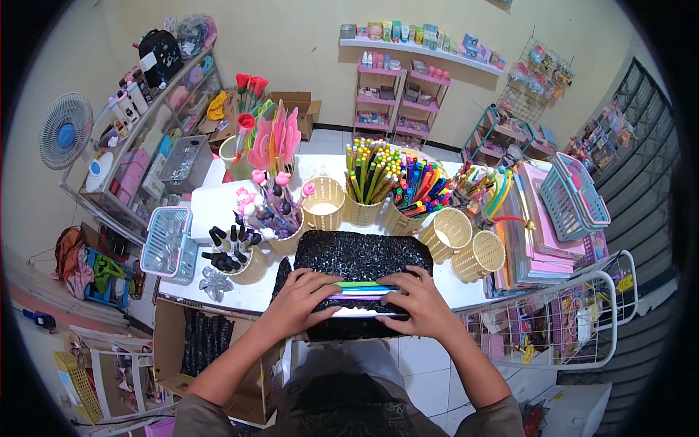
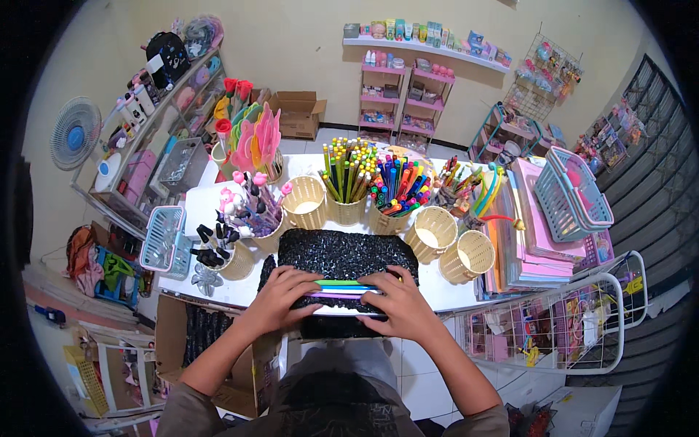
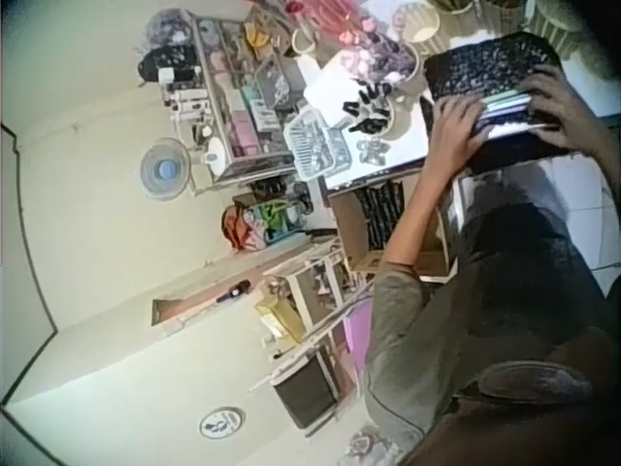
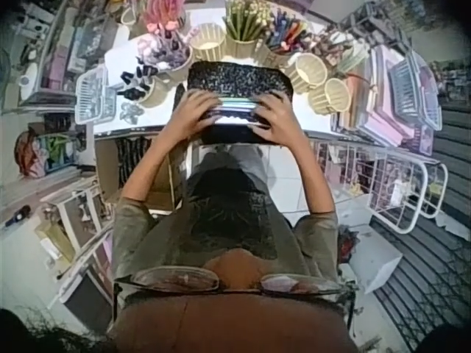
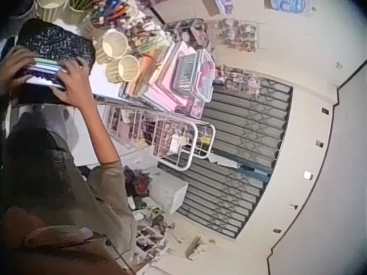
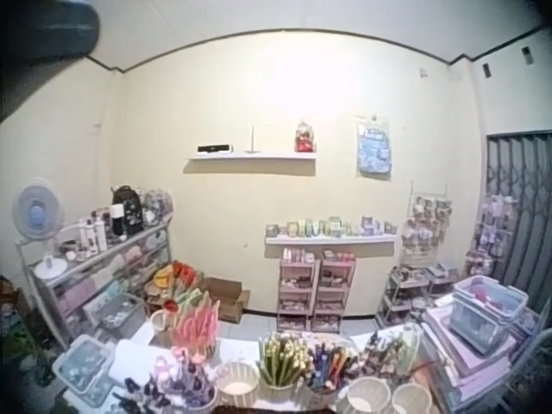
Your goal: Packing pens into bubble wrap and then placing the packages into a cardboard box.
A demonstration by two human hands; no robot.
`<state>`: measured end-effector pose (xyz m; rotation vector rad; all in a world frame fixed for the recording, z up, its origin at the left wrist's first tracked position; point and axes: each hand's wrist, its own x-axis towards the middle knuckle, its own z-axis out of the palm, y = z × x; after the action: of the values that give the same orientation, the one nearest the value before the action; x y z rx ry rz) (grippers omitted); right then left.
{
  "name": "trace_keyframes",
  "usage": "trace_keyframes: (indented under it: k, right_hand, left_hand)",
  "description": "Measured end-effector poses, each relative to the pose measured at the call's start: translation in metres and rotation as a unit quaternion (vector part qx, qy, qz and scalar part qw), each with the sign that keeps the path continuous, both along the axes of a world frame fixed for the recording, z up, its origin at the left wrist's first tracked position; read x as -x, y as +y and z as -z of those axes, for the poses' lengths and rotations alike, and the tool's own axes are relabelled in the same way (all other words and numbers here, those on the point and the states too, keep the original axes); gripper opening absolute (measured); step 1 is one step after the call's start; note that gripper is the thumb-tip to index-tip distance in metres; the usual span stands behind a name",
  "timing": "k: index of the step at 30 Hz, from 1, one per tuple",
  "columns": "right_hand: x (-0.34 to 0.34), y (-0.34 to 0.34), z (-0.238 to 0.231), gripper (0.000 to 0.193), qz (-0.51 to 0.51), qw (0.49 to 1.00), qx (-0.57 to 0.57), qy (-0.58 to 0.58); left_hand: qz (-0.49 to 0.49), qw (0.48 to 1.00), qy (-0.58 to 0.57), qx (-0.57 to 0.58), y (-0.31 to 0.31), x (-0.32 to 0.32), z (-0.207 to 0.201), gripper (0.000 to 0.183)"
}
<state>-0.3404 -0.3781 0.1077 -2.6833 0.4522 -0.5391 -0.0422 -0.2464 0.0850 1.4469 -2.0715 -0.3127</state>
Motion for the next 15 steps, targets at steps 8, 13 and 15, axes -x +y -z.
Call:
trace_keyframes:
  k: [8,13,15]
  right_hand:
    - [-0.0033,0.0044,0.0083,0.028,0.005,1.000,0.007,-0.003]
    - [-0.0007,0.0031,0.0071,0.024,0.000,1.000,-0.005,0.001]
    - [0.0014,0.0017,0.0055,0.022,0.001,1.000,-0.015,0.007]
  left_hand:
    - [-0.019,0.997,-0.060,0.043,0.0015,0.0042,0.0068,0.024]
    - [-0.030,0.998,-0.049,0.034,0.0009,0.0043,0.0046,0.020]
    - [-0.035,0.999,-0.024,0.028,-0.0003,0.0052,0.0018,0.015]
